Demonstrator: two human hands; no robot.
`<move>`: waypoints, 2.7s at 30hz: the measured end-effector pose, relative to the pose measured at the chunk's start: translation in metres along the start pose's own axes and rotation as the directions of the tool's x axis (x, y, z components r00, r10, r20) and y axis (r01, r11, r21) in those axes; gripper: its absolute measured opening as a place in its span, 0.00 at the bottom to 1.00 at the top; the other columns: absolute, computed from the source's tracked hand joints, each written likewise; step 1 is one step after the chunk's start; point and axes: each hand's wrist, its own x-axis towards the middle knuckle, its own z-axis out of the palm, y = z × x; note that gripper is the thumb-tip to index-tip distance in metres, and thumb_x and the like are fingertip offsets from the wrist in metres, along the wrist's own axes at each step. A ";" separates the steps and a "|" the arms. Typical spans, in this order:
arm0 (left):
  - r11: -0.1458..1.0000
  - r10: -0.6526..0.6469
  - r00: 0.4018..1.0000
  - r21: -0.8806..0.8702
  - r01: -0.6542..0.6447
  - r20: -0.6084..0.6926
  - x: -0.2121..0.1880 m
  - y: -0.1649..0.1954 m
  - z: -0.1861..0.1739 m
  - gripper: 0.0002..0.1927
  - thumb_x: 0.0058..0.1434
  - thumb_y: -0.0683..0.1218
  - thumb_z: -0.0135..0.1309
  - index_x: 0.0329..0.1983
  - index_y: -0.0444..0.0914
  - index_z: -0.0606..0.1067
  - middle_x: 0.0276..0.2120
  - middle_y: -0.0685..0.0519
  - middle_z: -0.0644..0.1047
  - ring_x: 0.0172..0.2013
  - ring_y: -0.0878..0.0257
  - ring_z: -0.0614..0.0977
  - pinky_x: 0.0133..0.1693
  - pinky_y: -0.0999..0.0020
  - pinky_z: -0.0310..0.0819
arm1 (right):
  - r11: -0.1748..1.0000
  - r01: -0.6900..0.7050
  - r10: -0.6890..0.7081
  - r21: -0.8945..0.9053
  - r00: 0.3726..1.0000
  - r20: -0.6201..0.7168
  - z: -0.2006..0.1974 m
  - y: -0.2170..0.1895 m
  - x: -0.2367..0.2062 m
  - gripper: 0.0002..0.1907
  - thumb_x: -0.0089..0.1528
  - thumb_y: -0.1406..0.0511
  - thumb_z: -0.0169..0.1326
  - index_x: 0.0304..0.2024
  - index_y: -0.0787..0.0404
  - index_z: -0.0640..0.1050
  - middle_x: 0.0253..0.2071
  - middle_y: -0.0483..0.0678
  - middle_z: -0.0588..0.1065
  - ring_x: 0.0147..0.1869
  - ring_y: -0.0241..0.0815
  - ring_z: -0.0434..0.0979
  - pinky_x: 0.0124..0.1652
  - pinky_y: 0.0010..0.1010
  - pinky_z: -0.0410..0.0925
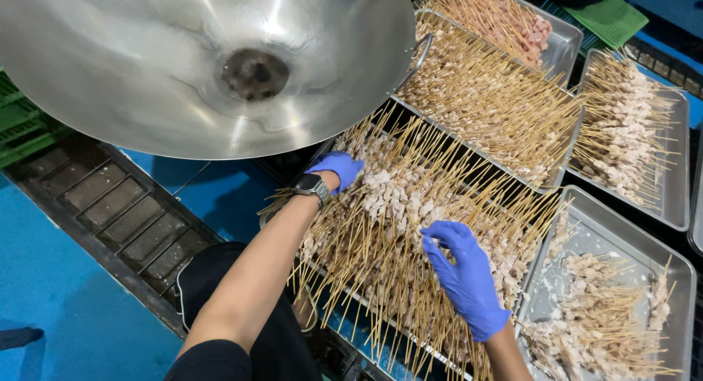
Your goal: The person wearing blue gloves handles marinated meat skewers, turning and arranging them one at a time across metal trays on a blue work table, transferring skewers between trays and laying them flat in rows.
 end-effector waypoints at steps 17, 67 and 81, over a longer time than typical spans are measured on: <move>0.918 0.298 0.951 0.249 -0.308 0.079 0.014 0.002 0.041 0.21 0.69 0.49 0.43 0.58 0.33 0.74 0.53 0.37 0.79 0.50 0.42 0.82 0.55 0.49 0.74 | 0.962 -0.259 0.229 -0.086 0.937 -0.265 -0.123 0.094 -0.095 0.15 0.64 0.64 0.56 0.52 0.59 0.80 0.51 0.49 0.77 0.48 0.42 0.81 0.47 0.32 0.74; 0.968 0.120 0.985 0.233 -0.090 -0.122 -0.009 -0.003 0.027 0.38 0.64 0.69 0.43 0.67 0.38 0.67 0.63 0.36 0.69 0.59 0.39 0.73 0.59 0.46 0.68 | 0.716 -0.373 0.425 -0.590 0.903 -0.056 -0.049 0.228 -0.168 0.07 0.60 0.60 0.52 0.37 0.51 0.80 0.39 0.51 0.75 0.49 0.54 0.76 0.46 0.45 0.70; 0.970 0.151 0.986 0.204 -0.133 -0.074 -0.028 -0.026 -0.001 0.42 0.67 0.71 0.37 0.71 0.36 0.65 0.68 0.35 0.65 0.64 0.38 0.69 0.62 0.47 0.63 | 0.662 -0.266 0.339 -0.701 0.940 -0.036 -0.051 0.216 -0.174 0.08 0.58 0.64 0.52 0.37 0.54 0.81 0.35 0.54 0.77 0.42 0.56 0.79 0.40 0.48 0.72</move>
